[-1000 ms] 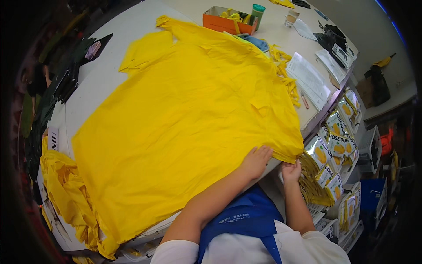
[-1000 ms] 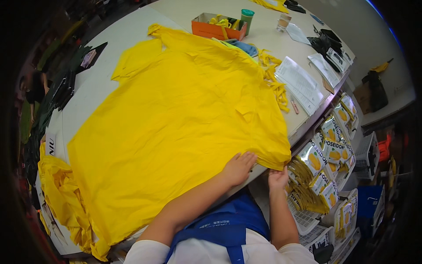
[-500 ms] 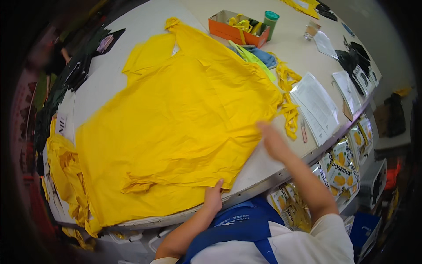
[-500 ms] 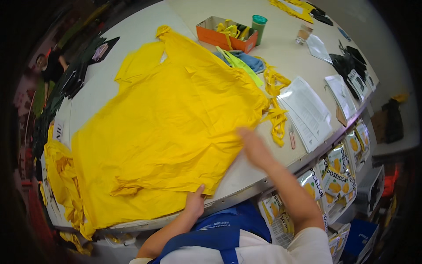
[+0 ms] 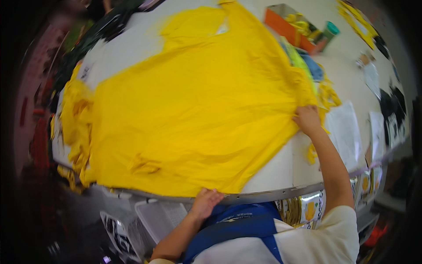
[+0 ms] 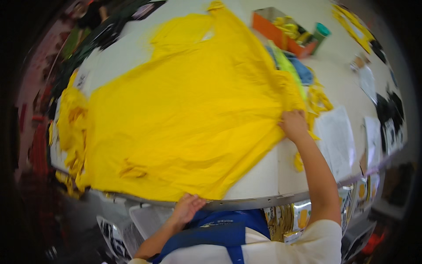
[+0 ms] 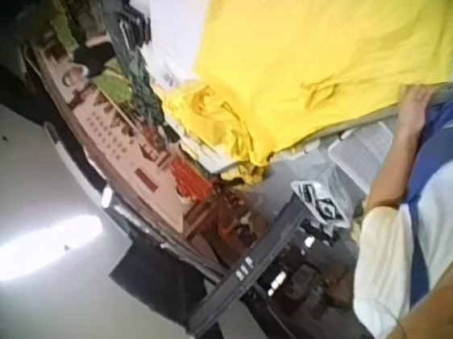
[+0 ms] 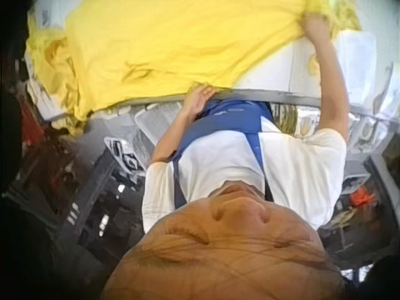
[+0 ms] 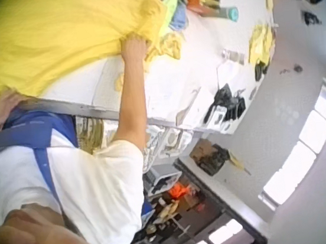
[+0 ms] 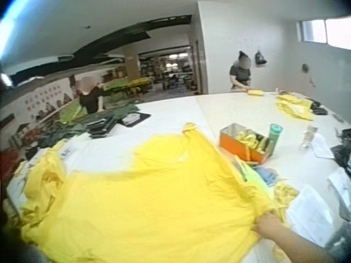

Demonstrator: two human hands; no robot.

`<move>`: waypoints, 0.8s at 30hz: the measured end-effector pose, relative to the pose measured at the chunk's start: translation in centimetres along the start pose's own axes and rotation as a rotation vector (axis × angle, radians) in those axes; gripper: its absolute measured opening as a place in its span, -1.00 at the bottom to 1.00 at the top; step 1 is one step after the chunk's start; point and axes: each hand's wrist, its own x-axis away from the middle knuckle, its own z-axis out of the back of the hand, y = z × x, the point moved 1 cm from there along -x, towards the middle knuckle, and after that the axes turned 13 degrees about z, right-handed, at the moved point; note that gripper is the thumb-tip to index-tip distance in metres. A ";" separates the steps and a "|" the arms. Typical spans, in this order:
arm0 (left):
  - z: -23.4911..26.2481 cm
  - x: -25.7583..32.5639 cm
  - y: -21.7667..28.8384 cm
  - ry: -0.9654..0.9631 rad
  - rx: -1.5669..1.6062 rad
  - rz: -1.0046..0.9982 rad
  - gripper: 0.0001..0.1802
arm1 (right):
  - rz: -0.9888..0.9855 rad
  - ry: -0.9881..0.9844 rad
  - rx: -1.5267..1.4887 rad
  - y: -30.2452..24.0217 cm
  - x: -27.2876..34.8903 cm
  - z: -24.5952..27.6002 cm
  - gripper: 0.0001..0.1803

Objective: The person folds a yellow garment on a white table, smooths it, and uses a small yellow tool to trim a tag or thread. The person then folds the garment into a compact rectangle and places it on a stack of similar folded items.

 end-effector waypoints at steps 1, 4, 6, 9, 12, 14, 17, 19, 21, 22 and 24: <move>2.6 -0.1 1.4 0.021 0.049 -0.114 -0.67 | -0.032 0.127 0.028 -1.2 0.7 -0.1 -0.56; 6.1 2.6 7.7 0.444 0.024 -0.655 -0.44 | 0.210 0.512 -0.289 -8.5 3.3 -1.5 -0.31; 7.4 4.4 13.6 0.870 -0.037 -0.866 -0.29 | 0.498 0.329 -0.246 -15.2 4.7 -2.3 -0.22; 10.0 6.6 19.2 0.890 -0.011 -0.802 -0.32 | 0.482 0.151 -0.287 -18.6 5.4 -3.1 -0.25; 12.7 6.0 22.4 0.529 -0.019 -0.659 -0.52 | 0.436 0.204 -0.345 -19.7 4.6 -1.0 -0.32; 12.5 5.4 23.6 0.384 -0.196 -0.611 -0.67 | 0.382 0.328 -0.478 -22.1 4.1 0.5 -0.35; 9.8 5.1 24.2 0.241 -0.341 -0.732 -0.81 | 0.557 0.267 -0.907 -28.7 1.8 5.2 -0.44; 6.7 5.5 23.9 0.155 -0.508 -0.781 -0.79 | 0.596 0.252 -1.138 -33.4 -0.5 6.9 -0.42; 4.0 5.3 23.1 0.101 -0.717 -0.797 -0.76 | 0.452 0.424 -1.230 -37.1 -3.6 7.0 -0.36; 3.7 4.7 22.7 0.078 -0.735 -0.760 -0.76 | 0.317 0.428 -1.272 -38.5 -5.4 6.4 -0.31; 4.0 2.7 22.2 0.037 -0.764 -0.692 -0.74 | 0.151 0.355 -1.325 -39.8 -9.2 5.5 -0.25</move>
